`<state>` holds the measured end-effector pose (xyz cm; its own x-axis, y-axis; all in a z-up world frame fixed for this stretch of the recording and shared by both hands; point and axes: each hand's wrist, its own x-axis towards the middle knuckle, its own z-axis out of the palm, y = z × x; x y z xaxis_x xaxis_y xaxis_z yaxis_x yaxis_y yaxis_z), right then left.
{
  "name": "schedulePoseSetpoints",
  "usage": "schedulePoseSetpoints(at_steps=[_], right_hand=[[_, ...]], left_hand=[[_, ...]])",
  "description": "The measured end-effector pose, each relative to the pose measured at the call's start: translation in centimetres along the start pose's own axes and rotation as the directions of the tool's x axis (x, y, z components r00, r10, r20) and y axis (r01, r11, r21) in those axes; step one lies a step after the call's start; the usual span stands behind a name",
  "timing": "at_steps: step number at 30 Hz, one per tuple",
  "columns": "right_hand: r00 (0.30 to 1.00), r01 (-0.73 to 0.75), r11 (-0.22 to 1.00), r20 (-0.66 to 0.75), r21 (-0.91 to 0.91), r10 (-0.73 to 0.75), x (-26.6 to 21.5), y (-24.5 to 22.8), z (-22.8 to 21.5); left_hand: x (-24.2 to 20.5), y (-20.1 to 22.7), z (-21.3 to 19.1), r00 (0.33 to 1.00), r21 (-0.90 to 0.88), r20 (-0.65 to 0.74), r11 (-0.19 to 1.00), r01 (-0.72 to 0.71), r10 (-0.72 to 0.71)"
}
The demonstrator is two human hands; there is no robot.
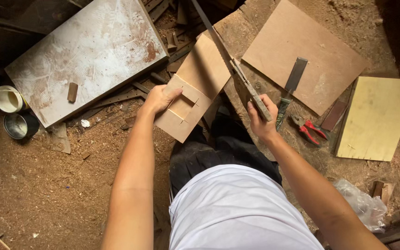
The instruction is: The person assembles a small wooden frame by cutting a piece of wood with a hand saw, applying glue to the edges, and joining the pieces together. They then sand the edges and inspect the assembled frame.
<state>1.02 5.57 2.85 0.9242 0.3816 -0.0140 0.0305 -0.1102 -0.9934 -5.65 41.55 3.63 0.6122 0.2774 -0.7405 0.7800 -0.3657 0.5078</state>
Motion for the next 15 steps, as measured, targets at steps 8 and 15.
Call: schedulePoseSetpoints(at_steps=[8,15], right_hand=[[0.997,-0.006,0.986,0.074,-0.167,0.019,0.9,-1.1,1.5],[0.998,-0.030,0.978,0.041,-0.207,0.040,-0.2,-0.6,5.4]], left_hand=[[1.6,-0.7,-1.0,0.999,-0.018,0.038,1.000,-0.022,0.023],[4.9,-1.0,-3.4,0.986,0.046,0.063,0.987,-0.156,0.153]])
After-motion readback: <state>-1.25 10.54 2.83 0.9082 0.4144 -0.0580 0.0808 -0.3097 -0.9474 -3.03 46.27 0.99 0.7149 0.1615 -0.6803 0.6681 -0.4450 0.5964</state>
